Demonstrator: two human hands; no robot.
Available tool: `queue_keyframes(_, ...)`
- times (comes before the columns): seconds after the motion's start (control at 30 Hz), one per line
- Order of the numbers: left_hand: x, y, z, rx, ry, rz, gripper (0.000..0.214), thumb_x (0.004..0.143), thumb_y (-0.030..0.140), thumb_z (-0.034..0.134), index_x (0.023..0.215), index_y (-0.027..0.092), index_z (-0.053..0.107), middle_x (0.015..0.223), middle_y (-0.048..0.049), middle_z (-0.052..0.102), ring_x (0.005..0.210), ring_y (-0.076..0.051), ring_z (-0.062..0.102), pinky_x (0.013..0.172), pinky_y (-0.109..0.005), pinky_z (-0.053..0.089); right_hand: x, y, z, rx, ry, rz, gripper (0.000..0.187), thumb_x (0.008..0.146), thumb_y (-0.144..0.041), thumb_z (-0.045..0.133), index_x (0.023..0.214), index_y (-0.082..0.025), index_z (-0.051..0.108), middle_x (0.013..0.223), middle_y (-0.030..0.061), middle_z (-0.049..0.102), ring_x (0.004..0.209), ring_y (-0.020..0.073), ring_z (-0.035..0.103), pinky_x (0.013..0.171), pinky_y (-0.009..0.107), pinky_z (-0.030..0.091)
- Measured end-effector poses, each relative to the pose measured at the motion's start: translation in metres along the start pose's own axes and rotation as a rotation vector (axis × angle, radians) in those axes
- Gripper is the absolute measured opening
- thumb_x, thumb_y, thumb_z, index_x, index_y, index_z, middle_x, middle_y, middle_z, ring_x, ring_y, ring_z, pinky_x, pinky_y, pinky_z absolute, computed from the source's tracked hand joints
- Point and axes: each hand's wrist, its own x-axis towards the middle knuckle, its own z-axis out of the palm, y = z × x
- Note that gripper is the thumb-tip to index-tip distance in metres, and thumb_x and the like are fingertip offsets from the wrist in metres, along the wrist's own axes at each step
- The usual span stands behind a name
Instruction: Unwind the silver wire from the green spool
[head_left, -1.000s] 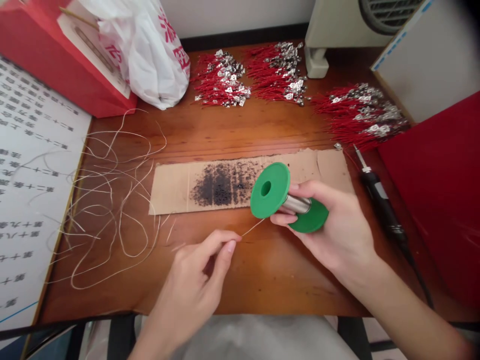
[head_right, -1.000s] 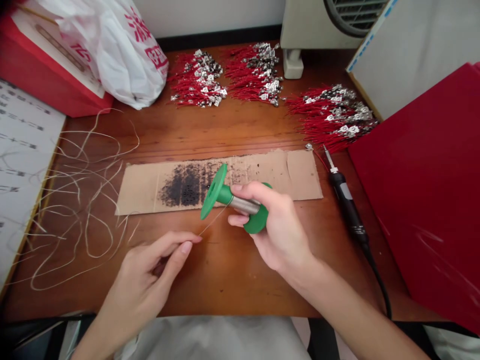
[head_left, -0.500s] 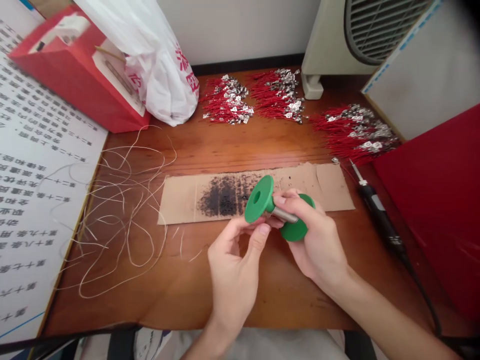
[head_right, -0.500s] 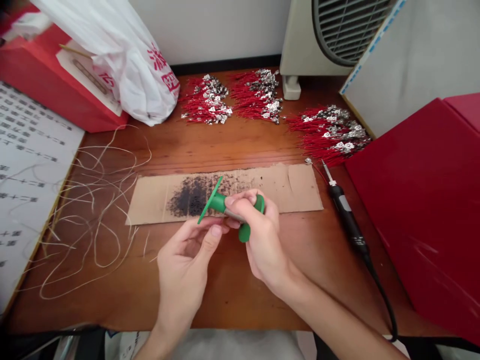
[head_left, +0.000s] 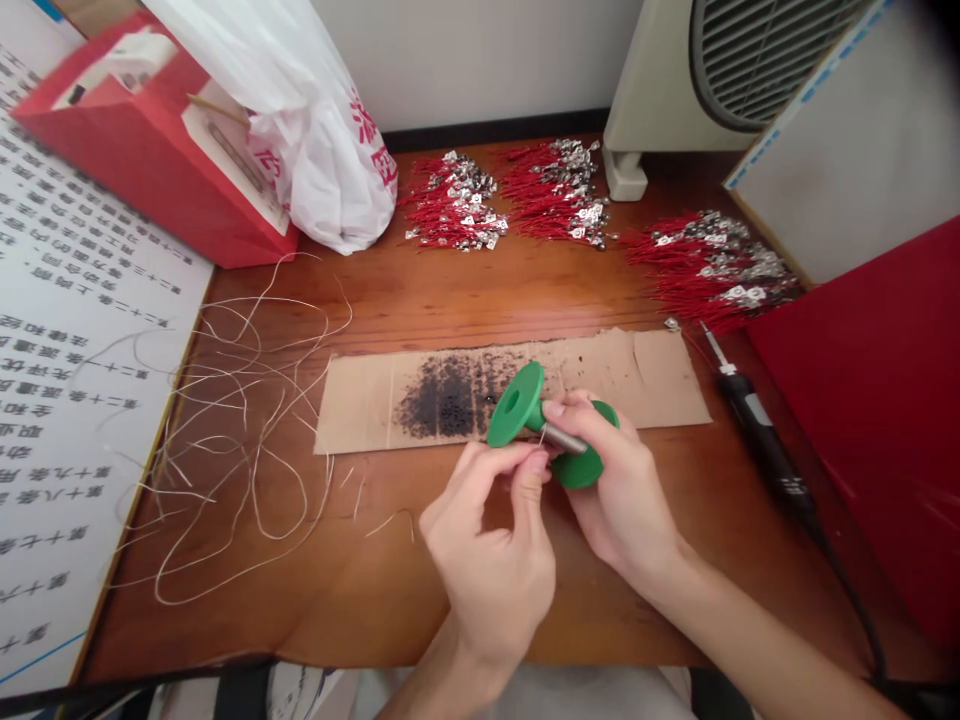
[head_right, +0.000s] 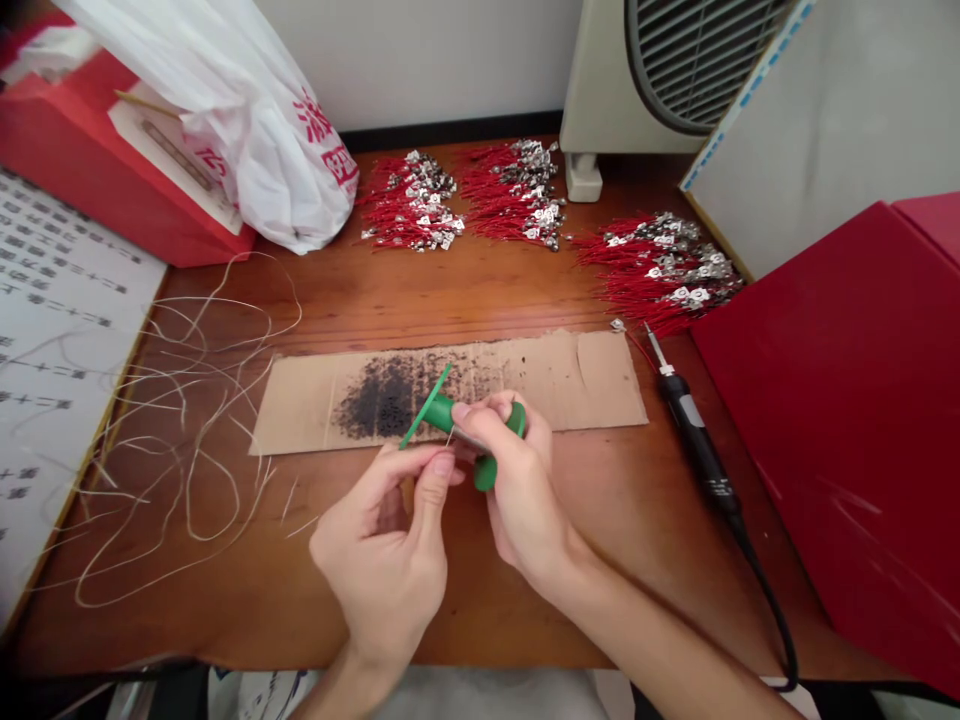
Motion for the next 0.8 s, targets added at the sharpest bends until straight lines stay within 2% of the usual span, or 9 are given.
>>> queue_keyframes(0.13, 0.007, -0.003, -0.008, -0.156, -0.025, -0.157, 0.007, 0.094, 0.020, 0.072, 0.088, 0.018, 0.075, 0.078, 0.0000, 0.071, 0.070, -0.008, 0.066, 0.068, -0.017, 0.055, 0.002, -0.003, -0.001, 0.033, -0.070, 0.182, 0.053, 0.064, -0.030, 0.088, 0.066, -0.015, 0.037, 0.072, -0.0004, 0.038, 0.065, 0.0087, 0.039, 0.058, 0.022, 0.038)
queue_keyframes(0.27, 0.016, -0.013, -0.020, -0.264, -0.109, -0.279, 0.013, 0.091, 0.026, 0.075, 0.083, 0.016, 0.073, 0.068, 0.0004, 0.065, 0.062, -0.007, 0.060, 0.062, -0.016, 0.050, 0.006, -0.005, -0.006, 0.035, -0.180, 0.245, 0.049, 0.067, -0.029, 0.085, 0.063, -0.014, 0.039, 0.073, 0.0007, 0.036, 0.067, 0.0088, 0.033, 0.056, 0.021, 0.033)
queue_keyframes(0.4, 0.032, -0.021, -0.033, -0.410, -0.286, -0.436, 0.030, 0.077, 0.037, 0.086, 0.073, 0.014, 0.067, 0.060, 0.0005, 0.053, 0.056, -0.008, 0.050, 0.055, -0.019, 0.043, 0.005, -0.013, -0.009, 0.029, -0.267, 0.309, 0.042, 0.065, -0.026, 0.085, 0.066, -0.014, 0.044, 0.073, 0.0003, 0.037, 0.067, 0.0084, 0.035, 0.055, 0.020, 0.033)
queue_keyframes(0.47, 0.043, -0.021, -0.042, -0.463, -0.419, -0.550, 0.038, 0.069, 0.046, 0.087, 0.069, 0.014, 0.066, 0.058, -0.0005, 0.049, 0.053, -0.008, 0.044, 0.052, -0.021, 0.038, 0.003, -0.021, -0.011, -0.034, -0.367, 0.356, 0.044, 0.065, -0.027, 0.086, 0.069, -0.014, 0.044, 0.072, -0.0007, 0.039, 0.064, 0.0076, 0.036, 0.056, 0.020, 0.034)
queue_keyframes(0.53, 0.055, -0.018, -0.052, -0.472, -0.568, -0.661, 0.040, 0.066, 0.048, 0.086, 0.067, 0.013, 0.066, 0.059, -0.0026, 0.050, 0.052, -0.008, 0.041, 0.051, -0.022, 0.033, -0.001, -0.031, -0.015, -0.163, -0.512, 0.371, 0.046, 0.068, -0.029, 0.085, 0.074, -0.016, 0.042, 0.072, -0.0011, 0.043, 0.063, 0.0074, 0.039, 0.057, 0.021, 0.034)
queue_keyframes(0.6, 0.066, -0.013, -0.063, -0.445, -0.731, -0.759, 0.034, 0.068, 0.043, 0.085, 0.068, 0.013, 0.069, 0.058, -0.0033, 0.050, 0.052, -0.008, 0.040, 0.052, -0.023, 0.031, -0.005, -0.041, -0.019, -0.347, -0.669, 0.348, 0.044, 0.073, -0.030, 0.083, 0.079, -0.016, 0.041, 0.082, 0.0008, 0.053, 0.069, 0.0085, 0.044, 0.062, 0.022, 0.037)
queue_keyframes(0.7, 0.081, -0.002, -0.073, -0.376, -0.900, -0.819, 0.023, 0.075, 0.034, 0.081, 0.071, 0.014, 0.072, 0.052, -0.0018, 0.047, 0.050, -0.008, 0.039, 0.052, -0.023, 0.028, -0.012, -0.051, -0.024, -0.718, -0.866, 0.312, 0.031, 0.083, -0.030, 0.075, 0.094, -0.018, 0.048, 0.087, -0.0004, 0.055, 0.068, 0.0079, 0.043, 0.059, 0.021, 0.035)
queue_keyframes(0.73, 0.086, 0.002, -0.074, -0.351, -0.922, -0.818, 0.020, 0.076, 0.032, 0.081, 0.071, 0.015, 0.073, 0.052, -0.0018, 0.048, 0.050, -0.008, 0.039, 0.052, -0.022, 0.028, -0.014, -0.053, -0.024, -0.855, -0.904, 0.253, 0.027, 0.087, -0.032, 0.071, 0.096, -0.019, 0.048, 0.084, -0.0009, 0.053, 0.066, 0.0083, 0.042, 0.057, 0.022, 0.035)
queue_keyframes(0.8, 0.092, 0.010, -0.073, -0.298, -0.932, -0.804, 0.016, 0.077, 0.029, 0.080, 0.070, 0.015, 0.074, 0.052, -0.0017, 0.049, 0.050, -0.007, 0.039, 0.051, -0.021, 0.028, -0.018, -0.053, -0.025, -1.122, -0.880, 0.052, 0.023, 0.090, -0.032, 0.066, 0.097, -0.020, 0.048, 0.087, 0.0004, 0.053, 0.070, 0.0106, 0.045, 0.059, 0.025, 0.037)
